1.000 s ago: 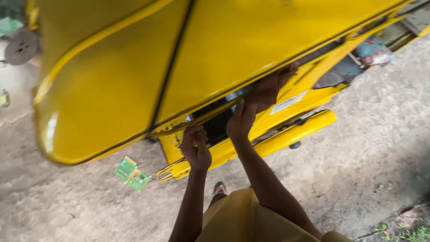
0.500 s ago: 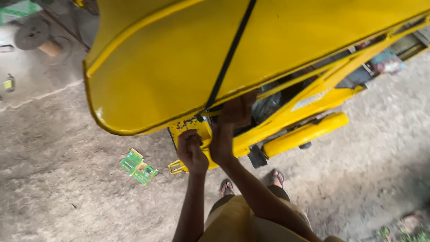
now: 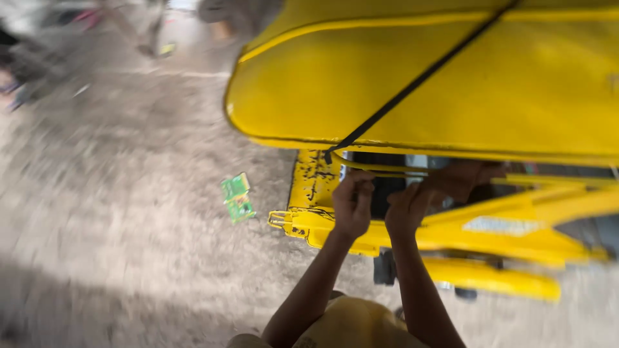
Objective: The recorder is sanding the yellow metal roof of a tricycle using sandpaper to prepare it for painting or repair.
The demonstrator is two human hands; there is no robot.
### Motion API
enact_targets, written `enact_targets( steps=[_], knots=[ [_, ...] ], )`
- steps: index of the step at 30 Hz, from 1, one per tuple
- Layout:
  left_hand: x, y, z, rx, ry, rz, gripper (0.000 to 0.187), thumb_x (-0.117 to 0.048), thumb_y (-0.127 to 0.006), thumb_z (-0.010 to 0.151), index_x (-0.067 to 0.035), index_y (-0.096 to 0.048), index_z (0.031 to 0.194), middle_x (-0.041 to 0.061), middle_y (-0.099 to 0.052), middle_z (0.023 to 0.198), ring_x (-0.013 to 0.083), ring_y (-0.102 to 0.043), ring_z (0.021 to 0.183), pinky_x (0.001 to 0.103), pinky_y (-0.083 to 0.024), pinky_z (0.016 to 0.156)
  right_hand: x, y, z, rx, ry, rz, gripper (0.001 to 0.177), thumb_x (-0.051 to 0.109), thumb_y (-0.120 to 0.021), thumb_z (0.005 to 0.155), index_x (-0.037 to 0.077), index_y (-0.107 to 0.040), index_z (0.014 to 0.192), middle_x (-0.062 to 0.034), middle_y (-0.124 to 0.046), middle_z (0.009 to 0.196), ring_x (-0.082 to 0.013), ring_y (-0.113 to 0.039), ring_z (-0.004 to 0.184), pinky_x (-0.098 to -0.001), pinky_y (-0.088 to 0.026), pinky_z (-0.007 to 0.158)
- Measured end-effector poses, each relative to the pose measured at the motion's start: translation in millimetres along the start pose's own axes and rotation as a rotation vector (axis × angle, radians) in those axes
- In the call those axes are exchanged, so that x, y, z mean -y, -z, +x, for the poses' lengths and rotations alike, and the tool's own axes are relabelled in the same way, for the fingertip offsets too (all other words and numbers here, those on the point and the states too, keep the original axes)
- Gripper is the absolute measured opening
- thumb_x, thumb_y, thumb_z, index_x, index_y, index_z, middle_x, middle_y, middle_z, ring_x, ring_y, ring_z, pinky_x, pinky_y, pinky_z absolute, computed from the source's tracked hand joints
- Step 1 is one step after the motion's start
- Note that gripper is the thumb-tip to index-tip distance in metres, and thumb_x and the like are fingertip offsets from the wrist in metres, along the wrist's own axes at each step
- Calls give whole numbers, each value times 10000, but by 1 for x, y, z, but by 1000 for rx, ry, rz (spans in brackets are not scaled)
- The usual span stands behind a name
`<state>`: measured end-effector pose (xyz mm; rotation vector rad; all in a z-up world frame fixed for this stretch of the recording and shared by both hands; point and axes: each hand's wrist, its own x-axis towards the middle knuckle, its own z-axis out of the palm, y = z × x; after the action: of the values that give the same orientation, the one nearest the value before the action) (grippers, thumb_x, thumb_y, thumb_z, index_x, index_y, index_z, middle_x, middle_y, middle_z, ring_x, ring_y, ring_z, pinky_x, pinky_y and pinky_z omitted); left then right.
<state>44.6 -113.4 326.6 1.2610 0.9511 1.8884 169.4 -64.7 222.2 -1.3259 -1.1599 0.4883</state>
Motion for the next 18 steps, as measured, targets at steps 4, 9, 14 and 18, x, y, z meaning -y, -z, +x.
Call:
enact_targets(
  steps=[4, 9, 14, 18],
  knots=[
    [-29, -37, -31, -145, -8, 144, 134, -33, -535, 1053, -2, -642, 1128, -19, -556, 788, 24, -462, 671, 208, -379, 589, 72, 47, 7, 212, -51, 200, 343, 219, -401, 1122, -57, -429, 1324, -77, -551, 650, -159, -525, 555, -290, -437, 561],
    [-42, -68, -74, -243, -13, 293, 183, 13, -554, 966, -17, -632, 1129, 1, -594, 818, 63, -555, 745, 232, -483, 668, 55, 76, 10, 259, -213, 305, 459, 205, -446, 1108, -28, -377, 1498, -174, -596, 966, -191, -510, 624, -318, -442, 606],
    [-74, -79, -91, -286, -59, 458, 144, -2, -568, 994, -11, -647, 1113, 17, -642, 856, 99, -605, 777, 255, -512, 727, 38, 102, 5, 237, 14, 481, 432, 187, -438, 1179, -23, -421, 1556, -191, -556, 1470, -247, -554, 1279, -357, -428, 1113],
    [-63, -79, -93, -265, -57, 371, 138, -13, -550, 1023, -15, -642, 1127, 33, -644, 893, 107, -590, 822, 254, -510, 754, 31, 126, 17, 167, -281, 964, 496, 214, -470, 1117, 31, -363, 1565, -113, -479, 1536, -242, -522, 1356, -389, -430, 1159]
  ],
)
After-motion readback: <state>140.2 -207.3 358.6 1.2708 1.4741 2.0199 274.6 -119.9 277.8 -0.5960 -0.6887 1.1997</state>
